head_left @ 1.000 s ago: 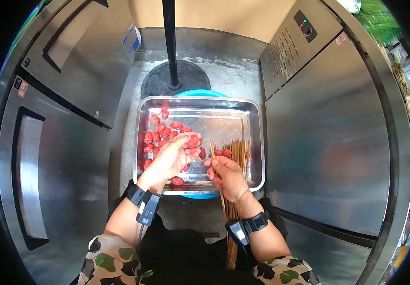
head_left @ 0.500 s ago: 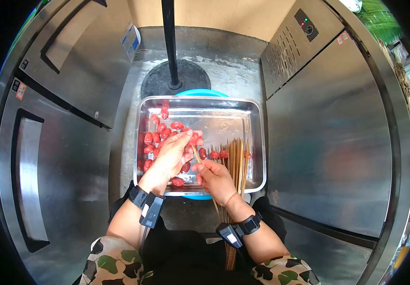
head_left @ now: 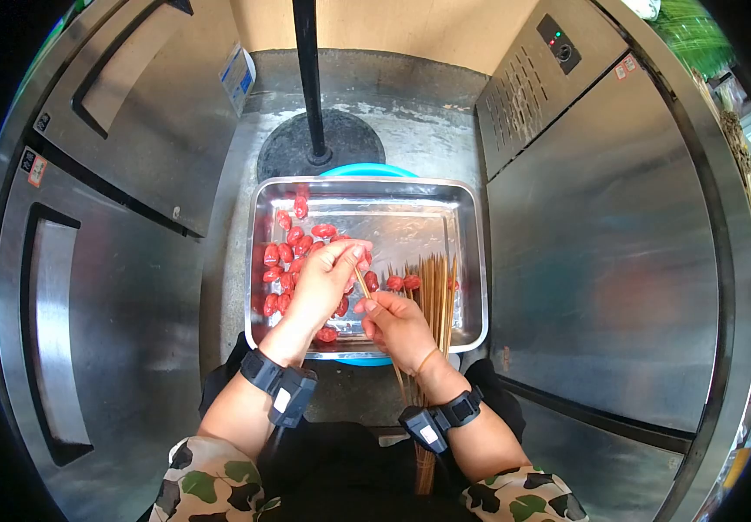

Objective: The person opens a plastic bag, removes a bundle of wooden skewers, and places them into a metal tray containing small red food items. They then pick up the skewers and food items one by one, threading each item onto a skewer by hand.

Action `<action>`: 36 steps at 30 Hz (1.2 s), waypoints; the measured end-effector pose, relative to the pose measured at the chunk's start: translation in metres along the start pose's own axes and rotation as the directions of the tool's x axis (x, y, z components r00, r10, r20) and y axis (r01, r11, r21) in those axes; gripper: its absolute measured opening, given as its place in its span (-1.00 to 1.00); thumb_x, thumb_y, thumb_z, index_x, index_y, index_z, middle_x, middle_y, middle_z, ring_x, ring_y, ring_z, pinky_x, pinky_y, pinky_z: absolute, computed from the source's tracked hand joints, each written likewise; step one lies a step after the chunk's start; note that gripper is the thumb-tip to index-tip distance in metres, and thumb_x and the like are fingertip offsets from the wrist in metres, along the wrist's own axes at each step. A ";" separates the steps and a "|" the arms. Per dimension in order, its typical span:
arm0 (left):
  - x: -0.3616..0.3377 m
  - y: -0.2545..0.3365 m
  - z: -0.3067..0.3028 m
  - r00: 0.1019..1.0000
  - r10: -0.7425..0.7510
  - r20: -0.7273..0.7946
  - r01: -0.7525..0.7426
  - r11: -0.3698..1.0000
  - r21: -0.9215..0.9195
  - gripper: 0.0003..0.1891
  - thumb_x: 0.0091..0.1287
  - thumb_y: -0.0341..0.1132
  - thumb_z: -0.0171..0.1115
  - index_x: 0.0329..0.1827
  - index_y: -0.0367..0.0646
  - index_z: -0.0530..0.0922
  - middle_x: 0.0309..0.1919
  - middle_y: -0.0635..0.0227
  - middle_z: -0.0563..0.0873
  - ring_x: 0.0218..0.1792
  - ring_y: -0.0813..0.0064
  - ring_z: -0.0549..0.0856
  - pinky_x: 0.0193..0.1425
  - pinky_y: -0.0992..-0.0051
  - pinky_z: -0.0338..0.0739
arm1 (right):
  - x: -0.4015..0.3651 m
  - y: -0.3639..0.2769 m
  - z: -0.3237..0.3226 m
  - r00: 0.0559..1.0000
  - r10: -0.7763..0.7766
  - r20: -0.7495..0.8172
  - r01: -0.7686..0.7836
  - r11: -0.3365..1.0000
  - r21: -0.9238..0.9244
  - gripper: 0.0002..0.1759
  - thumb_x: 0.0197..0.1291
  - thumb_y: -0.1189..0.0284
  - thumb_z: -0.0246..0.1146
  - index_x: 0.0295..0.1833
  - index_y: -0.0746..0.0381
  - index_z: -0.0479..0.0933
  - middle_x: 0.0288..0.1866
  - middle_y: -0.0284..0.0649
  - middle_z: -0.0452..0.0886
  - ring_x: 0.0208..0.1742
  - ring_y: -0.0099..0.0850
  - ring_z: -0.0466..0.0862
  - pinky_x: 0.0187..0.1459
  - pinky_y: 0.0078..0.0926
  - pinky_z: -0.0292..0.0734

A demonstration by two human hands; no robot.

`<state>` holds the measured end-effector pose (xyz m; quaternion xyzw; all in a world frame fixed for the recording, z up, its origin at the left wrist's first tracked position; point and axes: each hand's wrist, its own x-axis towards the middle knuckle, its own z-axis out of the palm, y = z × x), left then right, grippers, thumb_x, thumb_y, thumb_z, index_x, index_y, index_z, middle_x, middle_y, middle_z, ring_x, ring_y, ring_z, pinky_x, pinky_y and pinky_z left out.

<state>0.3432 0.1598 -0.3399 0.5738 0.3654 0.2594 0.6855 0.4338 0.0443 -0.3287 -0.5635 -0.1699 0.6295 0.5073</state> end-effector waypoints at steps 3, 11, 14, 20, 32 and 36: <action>-0.006 -0.002 0.011 0.998 0.038 -0.041 -0.033 0.992 0.121 -0.78 0.39 -0.30 0.04 -0.06 -0.21 0.57 -0.45 0.50 0.58 -0.50 0.79 0.44 -0.44 0.76 0.36 | -0.001 -0.005 0.000 0.999 0.039 -0.009 -0.039 0.998 0.044 -0.80 0.35 0.39 -0.01 -0.26 0.19 0.50 -0.64 -0.45 0.37 -0.74 -0.71 0.17 -0.70 -0.74 0.01; -0.010 -0.001 0.021 0.997 -0.054 -0.049 0.042 0.974 -0.224 -0.72 0.40 -0.18 0.01 -0.02 -0.17 0.53 -0.41 0.46 0.58 -0.46 0.72 0.48 -0.51 0.70 0.33 | -0.003 -0.008 -0.003 1.000 -0.003 -0.025 0.004 0.999 0.039 -0.80 0.35 0.39 -0.01 -0.27 0.18 0.50 -0.64 -0.46 0.36 -0.74 -0.72 0.16 -0.71 -0.74 0.00; -0.012 0.010 0.020 0.964 -0.250 0.091 0.256 0.779 -0.572 -0.67 0.39 -0.08 0.00 -0.05 -0.17 0.50 -0.46 0.42 0.55 -0.45 0.65 0.49 -0.57 0.70 0.26 | -0.001 -0.004 -0.003 0.999 -0.039 -0.018 0.040 0.998 0.049 -0.80 0.35 0.39 0.00 -0.27 0.18 0.50 -0.63 -0.46 0.37 -0.73 -0.72 0.17 -0.71 -0.75 0.01; -0.007 -0.015 0.040 0.978 -0.186 -0.098 0.106 0.838 -0.536 -0.73 0.40 -0.15 0.02 -0.23 -0.19 0.51 -0.52 0.45 0.51 -0.50 0.68 0.44 -0.47 0.67 0.32 | 0.000 0.003 -0.002 0.995 -0.080 -0.057 0.080 0.997 0.009 -0.80 0.34 0.39 0.00 -0.30 0.17 0.49 -0.62 -0.47 0.37 -0.71 -0.72 0.22 -0.70 -0.76 0.03; -0.021 -0.030 0.064 0.983 -0.090 -0.160 0.010 0.896 -0.443 -0.70 0.43 -0.14 -0.08 -0.22 -0.20 0.50 -0.38 0.33 0.61 -0.36 0.63 0.52 -0.24 0.61 0.42 | 0.013 0.022 -0.012 0.922 -0.339 -0.187 0.293 0.927 -0.235 -0.80 0.33 0.42 0.01 -0.33 0.20 0.48 -0.61 -0.50 0.37 -0.69 -0.72 0.25 -0.69 -0.73 0.08; -0.023 -0.014 0.057 0.975 -0.212 -0.064 0.174 0.910 -0.375 -0.65 0.44 -0.13 -0.12 -0.17 -0.26 0.49 -0.34 0.28 0.63 -0.33 0.59 0.55 -0.24 0.56 0.45 | 0.006 -0.002 -0.014 0.983 -0.156 -0.101 0.151 0.987 -0.055 -0.80 0.33 0.40 0.01 -0.33 0.20 0.47 -0.61 -0.45 0.40 -0.70 -0.70 0.28 -0.70 -0.72 0.10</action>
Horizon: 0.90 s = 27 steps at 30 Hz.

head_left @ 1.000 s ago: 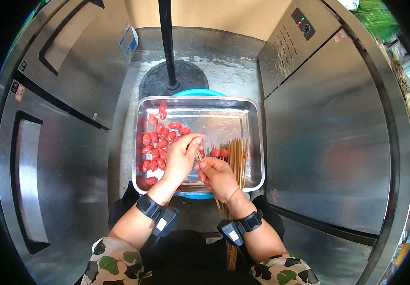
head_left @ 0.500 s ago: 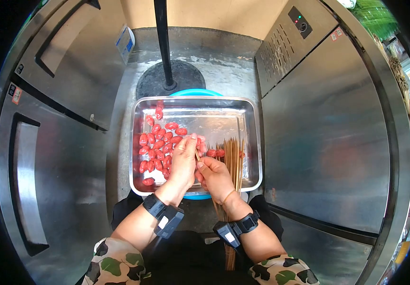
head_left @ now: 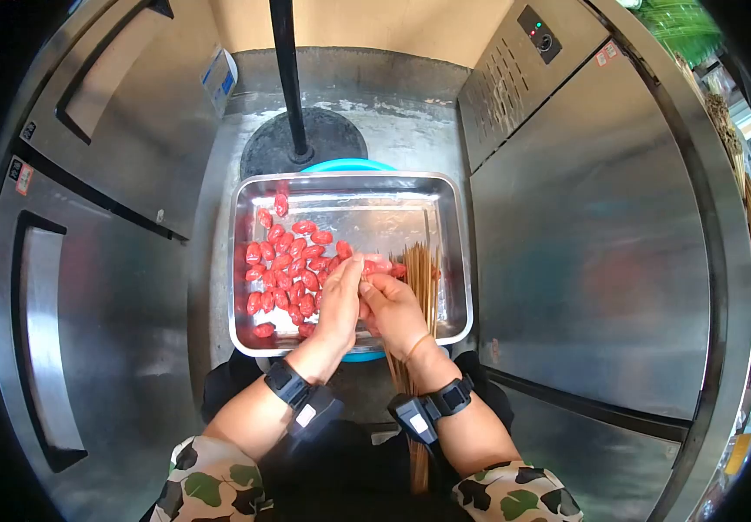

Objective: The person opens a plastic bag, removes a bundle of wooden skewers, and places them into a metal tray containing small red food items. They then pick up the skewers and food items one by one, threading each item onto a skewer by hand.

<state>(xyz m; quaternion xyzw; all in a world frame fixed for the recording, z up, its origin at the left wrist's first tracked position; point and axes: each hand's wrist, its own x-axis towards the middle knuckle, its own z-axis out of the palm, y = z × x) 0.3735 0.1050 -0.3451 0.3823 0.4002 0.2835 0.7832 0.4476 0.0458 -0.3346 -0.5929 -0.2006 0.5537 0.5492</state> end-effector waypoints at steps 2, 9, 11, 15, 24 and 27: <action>0.009 0.000 -0.007 0.999 0.038 0.007 -0.038 0.999 0.015 -0.68 0.42 -0.19 -0.07 -0.11 -0.31 0.48 -0.28 0.29 0.61 -0.37 0.53 0.56 -0.27 0.52 0.48 | -0.004 -0.012 -0.006 0.998 0.060 0.020 -0.061 0.994 0.092 -0.82 0.34 0.40 0.00 -0.30 0.20 0.45 -0.60 -0.42 0.42 -0.70 -0.67 0.29 -0.69 -0.70 0.14; 0.009 0.016 -0.030 0.882 0.300 0.364 -0.440 0.245 0.864 -0.74 0.11 -0.50 0.18 -0.10 -0.23 0.49 -0.17 0.21 0.52 -0.18 0.24 0.61 -0.15 0.37 0.50 | -0.008 -0.017 -0.030 0.996 0.035 -0.078 -0.036 0.999 -0.012 -0.84 0.35 0.41 -0.03 -0.18 0.26 0.41 -0.53 -0.34 0.46 -0.64 -0.61 0.44 -0.63 -0.68 0.37; 0.008 0.006 -0.031 0.861 0.313 0.401 -0.438 0.055 0.897 -0.69 0.02 -0.50 0.22 -0.11 -0.19 0.50 -0.16 0.19 0.51 -0.14 0.15 0.58 -0.13 0.28 0.51 | -0.010 -0.017 -0.025 0.992 0.004 -0.123 -0.022 0.989 -0.146 -0.87 0.34 0.44 -0.02 -0.19 0.24 0.41 -0.55 -0.34 0.45 -0.65 -0.60 0.46 -0.65 -0.66 0.39; 0.013 -0.006 -0.032 0.886 0.255 0.387 -0.369 -0.118 0.922 -0.78 0.06 -0.43 0.22 -0.20 -0.18 0.53 -0.19 0.19 0.51 -0.15 0.13 0.57 -0.13 0.24 0.51 | -0.008 -0.006 -0.022 0.985 -0.112 -0.128 0.056 0.925 -0.376 -0.87 0.29 0.45 0.03 -0.16 0.29 0.42 -0.58 -0.28 0.49 -0.64 -0.54 0.53 -0.61 -0.58 0.46; 0.020 0.029 -0.035 0.878 0.405 0.255 -0.443 0.485 0.754 -0.77 0.32 -0.25 0.08 -0.38 -0.26 0.51 -0.46 0.21 0.58 -0.44 0.28 0.59 -0.35 0.40 0.47 | -0.019 -0.023 -0.017 0.940 -0.341 -0.012 0.134 0.402 -0.906 -0.79 0.21 0.33 0.08 -0.24 0.28 0.42 -0.47 0.10 0.55 -0.37 0.06 0.57 -0.32 -0.04 0.46; 0.012 0.036 -0.023 0.960 0.235 0.150 -0.272 0.909 0.316 -0.75 0.38 -0.24 0.02 -0.34 -0.24 0.51 -0.50 0.35 0.57 -0.50 0.56 0.53 -0.40 0.56 0.44 | -0.023 -0.026 -0.014 0.939 -0.345 0.012 0.141 0.352 -0.925 -0.79 0.20 0.32 0.11 -0.23 0.27 0.43 -0.49 0.09 0.53 -0.38 0.09 0.54 -0.35 -0.05 0.43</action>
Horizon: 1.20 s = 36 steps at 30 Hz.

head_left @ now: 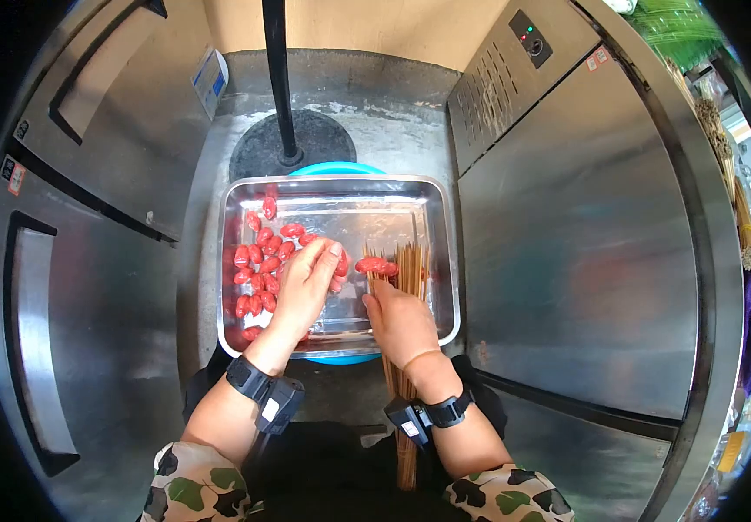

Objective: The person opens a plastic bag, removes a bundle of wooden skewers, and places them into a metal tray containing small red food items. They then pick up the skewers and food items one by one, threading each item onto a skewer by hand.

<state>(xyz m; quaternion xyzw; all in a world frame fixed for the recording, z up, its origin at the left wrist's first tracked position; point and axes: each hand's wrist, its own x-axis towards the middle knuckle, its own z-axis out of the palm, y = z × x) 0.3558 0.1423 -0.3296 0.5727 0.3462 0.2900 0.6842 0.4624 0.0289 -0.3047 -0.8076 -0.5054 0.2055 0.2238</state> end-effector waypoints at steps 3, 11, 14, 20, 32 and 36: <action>-0.007 0.013 0.012 0.991 0.100 0.093 -0.107 0.992 0.070 -0.74 0.41 -0.22 -0.01 -0.28 -0.23 0.51 -0.51 0.44 0.58 -0.51 0.72 0.50 -0.44 0.65 0.41 | 0.003 0.006 0.007 0.999 -0.051 0.007 0.051 0.999 0.011 -0.80 0.19 0.33 0.11 -0.28 0.26 0.45 -0.48 0.05 0.55 -0.37 0.05 0.56 -0.35 -0.07 0.43; -0.007 -0.015 0.012 0.974 0.125 0.187 -0.201 0.857 0.475 -0.73 0.38 -0.13 -0.03 -0.18 -0.18 0.43 -0.46 0.08 0.62 -0.36 0.02 0.62 -0.35 0.20 0.45 | 0.008 0.021 -0.010 0.988 0.110 -0.108 -0.111 0.994 -0.004 -0.80 0.08 0.35 0.22 -0.32 0.25 0.41 -0.40 0.01 0.56 -0.33 0.02 0.58 -0.32 -0.10 0.46; -0.007 -0.014 0.015 0.972 0.126 0.198 -0.207 0.862 0.463 -0.73 0.37 -0.13 -0.01 -0.16 -0.18 0.44 -0.45 0.09 0.63 -0.34 0.02 0.62 -0.32 0.20 0.45 | 0.012 0.024 -0.005 0.975 0.185 -0.123 -0.198 0.974 -0.106 -0.69 -0.02 0.36 0.31 -0.24 0.25 0.37 -0.32 0.00 0.55 -0.28 0.01 0.59 -0.26 -0.13 0.49; -0.011 -0.012 0.018 0.957 0.192 0.219 -0.283 0.784 0.553 -0.76 0.38 -0.21 0.04 -0.16 -0.25 0.45 -0.39 0.25 0.66 -0.44 0.47 0.62 -0.35 0.50 0.48 | 0.019 0.044 0.007 0.965 0.202 -0.166 -0.228 0.960 -0.161 -0.73 -0.06 0.42 0.31 -0.26 0.28 0.43 -0.38 -0.04 0.58 -0.33 -0.08 0.60 -0.26 -0.24 0.50; -0.004 -0.025 0.019 0.968 -0.138 0.210 0.134 0.990 0.036 -0.81 0.37 -0.29 0.06 -0.07 -0.21 0.47 -0.21 0.35 0.63 -0.33 0.65 0.58 -0.27 0.62 0.50 | 0.016 0.025 -0.013 0.954 0.225 -0.197 -0.165 0.945 0.283 -0.86 -0.03 0.48 0.26 -0.40 0.28 0.44 -0.58 -0.13 0.53 -0.52 -0.25 0.56 -0.41 -0.38 0.46; -0.005 -0.020 0.022 0.957 -0.098 0.273 0.081 0.994 0.072 -0.74 0.37 -0.33 0.05 0.07 -0.20 0.47 -0.12 0.35 0.62 -0.31 0.67 0.57 -0.25 0.64 0.49 | 0.016 0.025 -0.010 0.947 0.189 -0.260 -0.127 0.963 0.238 -0.88 -0.01 0.50 0.23 -0.37 0.28 0.43 -0.58 -0.18 0.52 -0.52 -0.34 0.56 -0.42 -0.43 0.46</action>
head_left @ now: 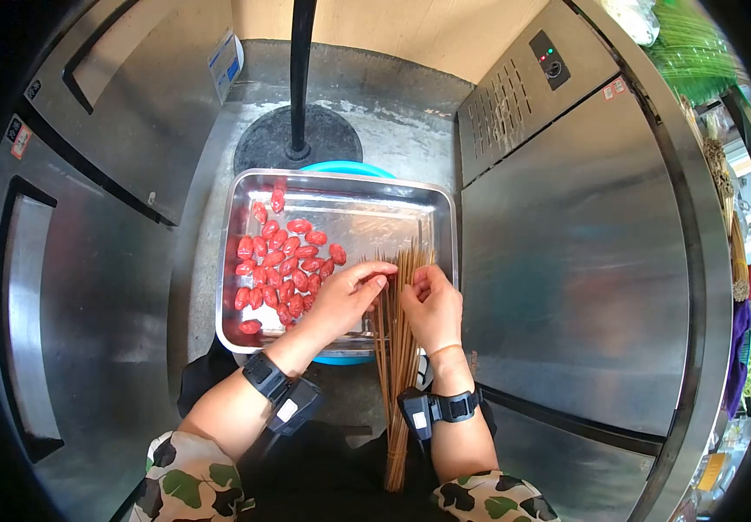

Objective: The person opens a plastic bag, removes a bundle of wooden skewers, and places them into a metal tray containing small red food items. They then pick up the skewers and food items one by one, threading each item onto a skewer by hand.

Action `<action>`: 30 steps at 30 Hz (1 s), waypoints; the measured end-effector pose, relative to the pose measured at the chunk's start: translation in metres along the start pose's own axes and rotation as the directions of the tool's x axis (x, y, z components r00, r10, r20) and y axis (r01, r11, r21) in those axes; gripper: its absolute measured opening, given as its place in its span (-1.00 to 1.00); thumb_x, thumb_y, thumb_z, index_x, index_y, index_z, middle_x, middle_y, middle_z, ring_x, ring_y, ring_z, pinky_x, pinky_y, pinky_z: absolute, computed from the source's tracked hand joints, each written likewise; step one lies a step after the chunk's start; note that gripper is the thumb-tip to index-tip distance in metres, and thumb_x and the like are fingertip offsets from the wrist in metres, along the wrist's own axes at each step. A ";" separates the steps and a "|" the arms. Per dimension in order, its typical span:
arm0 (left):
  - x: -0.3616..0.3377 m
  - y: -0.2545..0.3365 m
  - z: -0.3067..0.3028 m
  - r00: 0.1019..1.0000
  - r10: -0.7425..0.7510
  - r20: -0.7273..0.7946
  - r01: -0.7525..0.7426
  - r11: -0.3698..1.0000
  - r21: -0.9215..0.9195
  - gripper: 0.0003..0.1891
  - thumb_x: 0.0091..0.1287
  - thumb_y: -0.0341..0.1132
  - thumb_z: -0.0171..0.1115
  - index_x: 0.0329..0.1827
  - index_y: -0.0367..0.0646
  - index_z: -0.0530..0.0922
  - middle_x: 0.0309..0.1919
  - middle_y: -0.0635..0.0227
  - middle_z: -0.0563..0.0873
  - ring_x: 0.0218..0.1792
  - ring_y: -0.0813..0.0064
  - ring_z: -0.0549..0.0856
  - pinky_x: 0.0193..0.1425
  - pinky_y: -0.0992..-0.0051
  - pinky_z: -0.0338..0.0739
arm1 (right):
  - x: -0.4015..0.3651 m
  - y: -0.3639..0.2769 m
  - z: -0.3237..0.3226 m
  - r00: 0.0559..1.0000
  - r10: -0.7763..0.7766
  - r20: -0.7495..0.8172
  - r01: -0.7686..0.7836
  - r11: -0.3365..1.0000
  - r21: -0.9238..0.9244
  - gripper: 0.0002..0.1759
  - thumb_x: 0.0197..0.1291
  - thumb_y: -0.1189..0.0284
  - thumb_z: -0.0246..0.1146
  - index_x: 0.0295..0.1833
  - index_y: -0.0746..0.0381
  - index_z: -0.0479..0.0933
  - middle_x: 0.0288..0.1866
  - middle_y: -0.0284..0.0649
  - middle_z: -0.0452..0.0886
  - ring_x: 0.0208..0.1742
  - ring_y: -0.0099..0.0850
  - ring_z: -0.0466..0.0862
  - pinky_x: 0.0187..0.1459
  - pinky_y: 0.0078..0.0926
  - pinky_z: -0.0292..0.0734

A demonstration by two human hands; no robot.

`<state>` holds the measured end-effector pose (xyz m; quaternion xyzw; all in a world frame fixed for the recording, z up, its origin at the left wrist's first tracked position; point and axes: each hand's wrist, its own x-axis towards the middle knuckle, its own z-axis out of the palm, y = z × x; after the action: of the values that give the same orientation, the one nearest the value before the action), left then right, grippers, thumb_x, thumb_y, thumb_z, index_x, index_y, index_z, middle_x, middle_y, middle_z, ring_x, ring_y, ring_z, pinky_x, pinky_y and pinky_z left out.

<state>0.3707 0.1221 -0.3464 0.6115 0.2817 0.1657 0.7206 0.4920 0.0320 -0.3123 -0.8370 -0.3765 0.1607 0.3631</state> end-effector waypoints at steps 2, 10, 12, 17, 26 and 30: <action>0.000 0.000 0.002 0.999 0.042 0.032 -0.044 0.997 0.061 -0.71 0.36 -0.34 0.05 0.11 -0.20 0.47 -0.08 0.35 0.62 -0.30 0.68 0.57 -0.23 0.64 0.49 | -0.001 -0.004 -0.002 0.999 -0.015 0.043 0.016 1.000 -0.025 -0.94 0.06 0.54 0.18 -0.33 0.27 0.44 -0.53 -0.30 0.54 -0.52 -0.55 0.54 -0.45 -0.60 0.45; -0.001 0.003 0.001 0.995 -0.081 -0.061 0.054 0.933 -0.355 -0.74 0.39 -0.23 0.04 -0.05 -0.23 0.51 -0.32 0.39 0.63 -0.38 0.66 0.54 -0.30 0.65 0.46 | 0.001 -0.006 -0.002 0.882 0.094 0.462 -0.468 0.296 0.833 -0.76 0.36 0.34 -0.02 -0.06 0.26 0.46 -0.41 -0.36 0.51 -0.63 -0.67 0.33 -0.64 -0.78 0.14; 0.000 0.007 -0.009 0.983 -0.160 -0.087 0.102 0.878 -0.468 -0.73 0.40 -0.20 0.03 -0.05 -0.22 0.51 -0.37 0.44 0.62 -0.39 0.66 0.54 -0.30 0.67 0.45 | 0.000 -0.007 0.002 0.861 0.022 0.508 -0.505 0.155 0.849 -0.74 0.37 0.33 -0.03 -0.07 0.27 0.46 -0.46 -0.38 0.48 -0.66 -0.68 0.27 -0.65 -0.77 0.10; 0.004 0.014 -0.029 0.971 -0.199 -0.136 0.058 0.740 -0.670 -0.61 0.42 -0.12 -0.05 0.00 -0.30 0.50 -0.40 0.40 0.59 -0.47 0.67 0.50 -0.28 0.63 0.52 | -0.009 -0.022 0.019 0.782 0.033 0.623 -0.598 0.324 0.733 -0.76 0.37 0.32 -0.03 -0.09 0.20 0.49 -0.65 -0.44 0.37 -0.75 -0.69 0.16 -0.71 -0.75 0.02; 0.004 0.024 -0.044 0.948 -0.243 -0.204 0.082 0.808 -0.583 -0.62 0.39 -0.08 0.02 -0.03 -0.23 0.54 -0.51 0.50 0.51 -0.58 0.72 0.35 -0.52 0.68 0.33 | -0.018 -0.036 0.037 0.762 0.027 0.647 -0.550 0.554 0.625 -0.75 0.38 0.31 -0.04 -0.07 0.19 0.49 -0.65 -0.45 0.36 -0.74 -0.72 0.19 -0.71 -0.77 0.05; 0.004 0.026 -0.045 0.954 -0.251 -0.164 0.116 0.813 -0.570 -0.63 0.38 -0.08 0.03 -0.04 -0.22 0.55 -0.54 0.55 0.48 -0.63 0.75 0.31 -0.58 0.71 0.20 | -0.020 -0.035 0.043 0.765 0.000 0.644 -0.523 0.584 0.621 -0.76 0.38 0.31 -0.03 -0.07 0.17 0.49 -0.65 -0.45 0.36 -0.74 -0.72 0.20 -0.71 -0.77 0.06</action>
<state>0.3494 0.1650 -0.3260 0.3225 0.3616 0.2397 0.8413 0.4375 0.0535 -0.3164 -0.5541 -0.2258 0.6076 0.5222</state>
